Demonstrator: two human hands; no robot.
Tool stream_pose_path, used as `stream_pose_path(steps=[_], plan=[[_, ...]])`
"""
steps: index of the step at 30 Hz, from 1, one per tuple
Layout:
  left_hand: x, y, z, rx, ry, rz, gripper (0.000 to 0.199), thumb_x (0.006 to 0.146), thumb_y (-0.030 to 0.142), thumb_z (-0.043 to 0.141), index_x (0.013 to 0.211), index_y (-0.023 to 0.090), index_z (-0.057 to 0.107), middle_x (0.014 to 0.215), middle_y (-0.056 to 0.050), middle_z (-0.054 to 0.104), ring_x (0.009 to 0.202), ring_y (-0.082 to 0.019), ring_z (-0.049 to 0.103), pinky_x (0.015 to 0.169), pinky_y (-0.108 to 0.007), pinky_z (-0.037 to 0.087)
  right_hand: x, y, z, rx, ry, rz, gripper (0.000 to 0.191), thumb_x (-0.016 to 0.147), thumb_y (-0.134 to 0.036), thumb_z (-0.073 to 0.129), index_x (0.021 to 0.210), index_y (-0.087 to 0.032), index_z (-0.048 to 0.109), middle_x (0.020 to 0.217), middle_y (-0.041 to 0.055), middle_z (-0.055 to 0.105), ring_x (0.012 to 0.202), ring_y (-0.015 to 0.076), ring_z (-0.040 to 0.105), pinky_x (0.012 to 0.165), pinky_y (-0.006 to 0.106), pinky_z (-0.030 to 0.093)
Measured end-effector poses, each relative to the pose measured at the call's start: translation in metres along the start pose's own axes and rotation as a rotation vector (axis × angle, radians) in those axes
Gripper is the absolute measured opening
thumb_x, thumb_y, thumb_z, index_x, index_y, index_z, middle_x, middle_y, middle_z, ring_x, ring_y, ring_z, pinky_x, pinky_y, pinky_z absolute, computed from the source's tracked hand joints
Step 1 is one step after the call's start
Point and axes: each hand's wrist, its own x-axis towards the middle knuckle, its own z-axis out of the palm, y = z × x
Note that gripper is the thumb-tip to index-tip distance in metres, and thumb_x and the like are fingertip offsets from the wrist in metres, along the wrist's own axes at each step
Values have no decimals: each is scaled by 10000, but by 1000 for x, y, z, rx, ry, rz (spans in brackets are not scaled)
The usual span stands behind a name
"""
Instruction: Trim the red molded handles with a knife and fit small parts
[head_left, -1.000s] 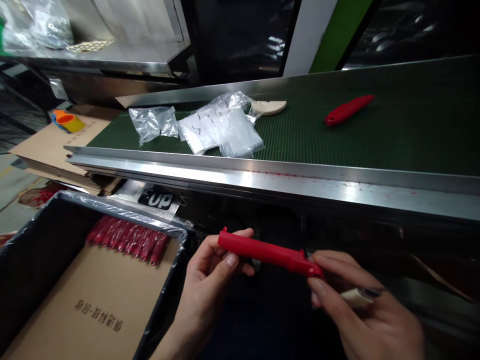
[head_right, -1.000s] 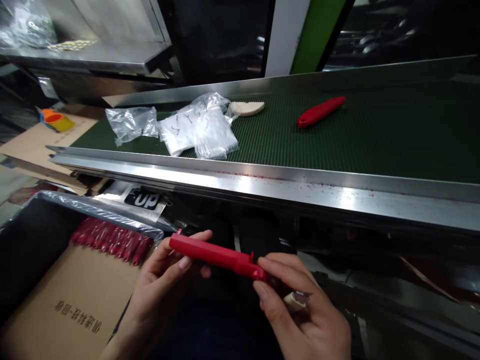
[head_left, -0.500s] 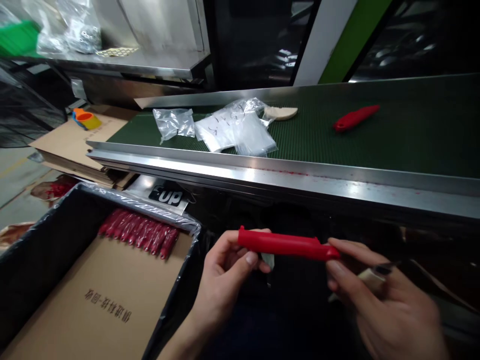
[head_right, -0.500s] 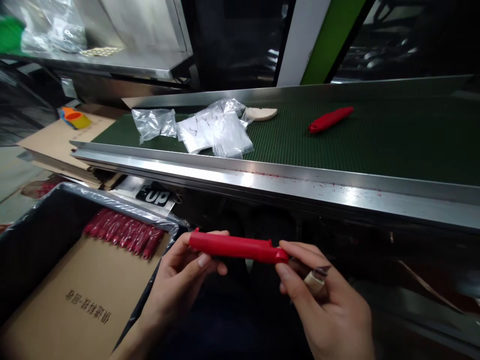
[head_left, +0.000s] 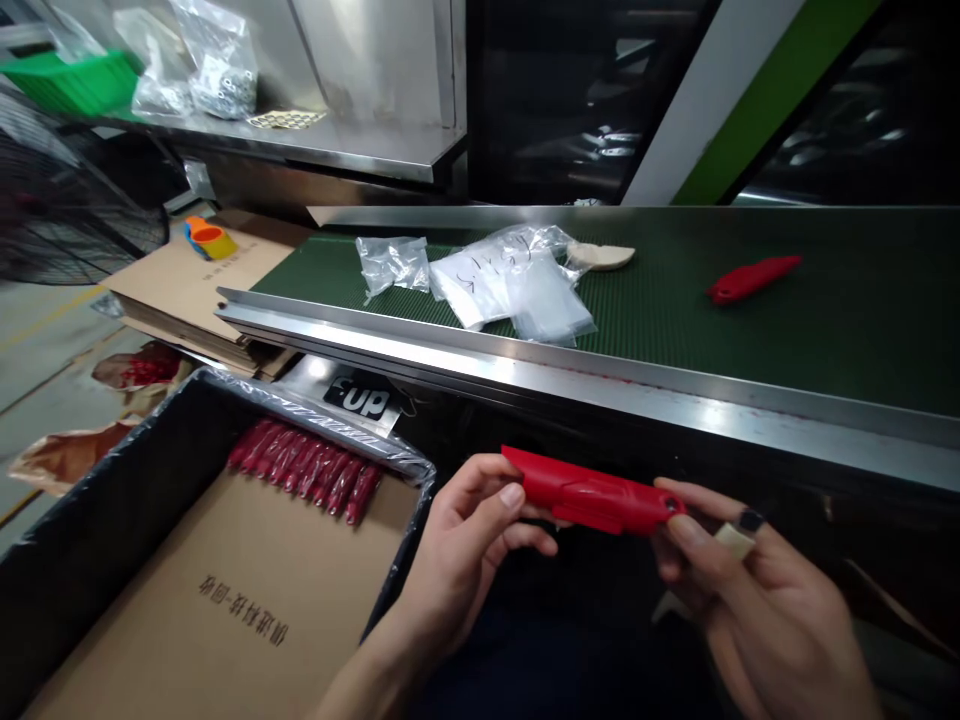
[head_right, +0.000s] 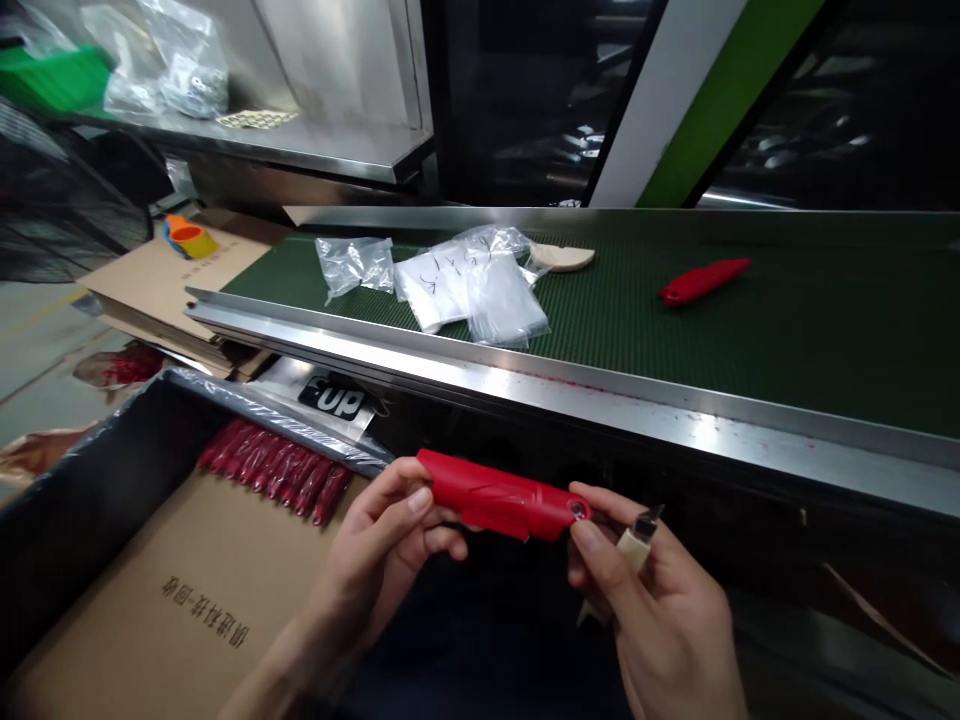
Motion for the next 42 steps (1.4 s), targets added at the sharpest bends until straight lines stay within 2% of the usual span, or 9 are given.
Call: stream_pose_path(steps=[9,13,20,25,31,33,37,40,42], plan=[[18,16,14,-17,-29,-111,42,947,173,527,963,148,556,858,-85,704,833,-196,707,665,-246,533,11,-15,2,2,35,38,493,672,-447,818,1082,-205,688,874,43,647,663,122,611,547,198,539],[21,10,16,-46,-50,-135,66,957,183,511,962,136,556,839,-91,709,797,-174,702,657,-239,536,9,-12,-7,-62,18,17,540,665,-475,811,1105,-196,669,880,58,653,671,150,621,517,218,528],[16,-10,29,-67,-13,-96,103,963,218,499,995,135,551,848,-87,694,809,-199,704,642,-245,531,10,-11,-24,-71,-60,-2,436,738,-487,761,1077,-239,648,817,7,627,666,100,584,558,175,500],[13,-24,32,-29,57,-74,115,955,216,507,1004,125,557,872,-92,683,799,-197,694,641,-249,532,15,-11,-33,-164,-126,-105,392,784,-490,712,1057,-216,648,701,-3,598,609,115,576,523,207,492],[21,-37,33,-18,114,-63,131,945,236,540,1044,153,556,916,-58,650,793,-154,660,687,-269,552,9,0,-25,-221,-81,-214,373,781,-443,719,1046,-187,662,673,4,621,569,127,594,493,212,499],[23,-40,34,-28,123,-66,145,948,258,543,1069,180,528,956,-49,640,831,-149,651,734,-285,552,5,4,-22,-314,-123,-348,271,796,-370,717,1017,-220,672,741,0,652,594,110,609,513,184,507],[23,-38,30,-70,112,-143,209,918,207,565,1103,205,468,1017,-62,634,815,-161,656,689,-286,546,3,5,-25,-629,-415,-723,270,855,-307,660,1121,-283,624,1006,-9,662,746,79,653,621,126,537],[15,-35,25,-100,64,-197,268,887,157,522,1141,209,456,932,-56,633,704,-160,643,595,-272,528,9,-4,-28,-780,-331,-731,410,932,-353,560,1335,-320,490,1089,-20,639,786,47,640,684,97,531],[7,-34,23,-132,12,-216,284,878,158,483,1155,215,465,894,-50,629,627,-138,612,529,-230,486,15,-11,-27,-845,-310,-733,391,982,-326,470,1373,-335,468,1147,-19,620,954,56,624,820,119,516]])
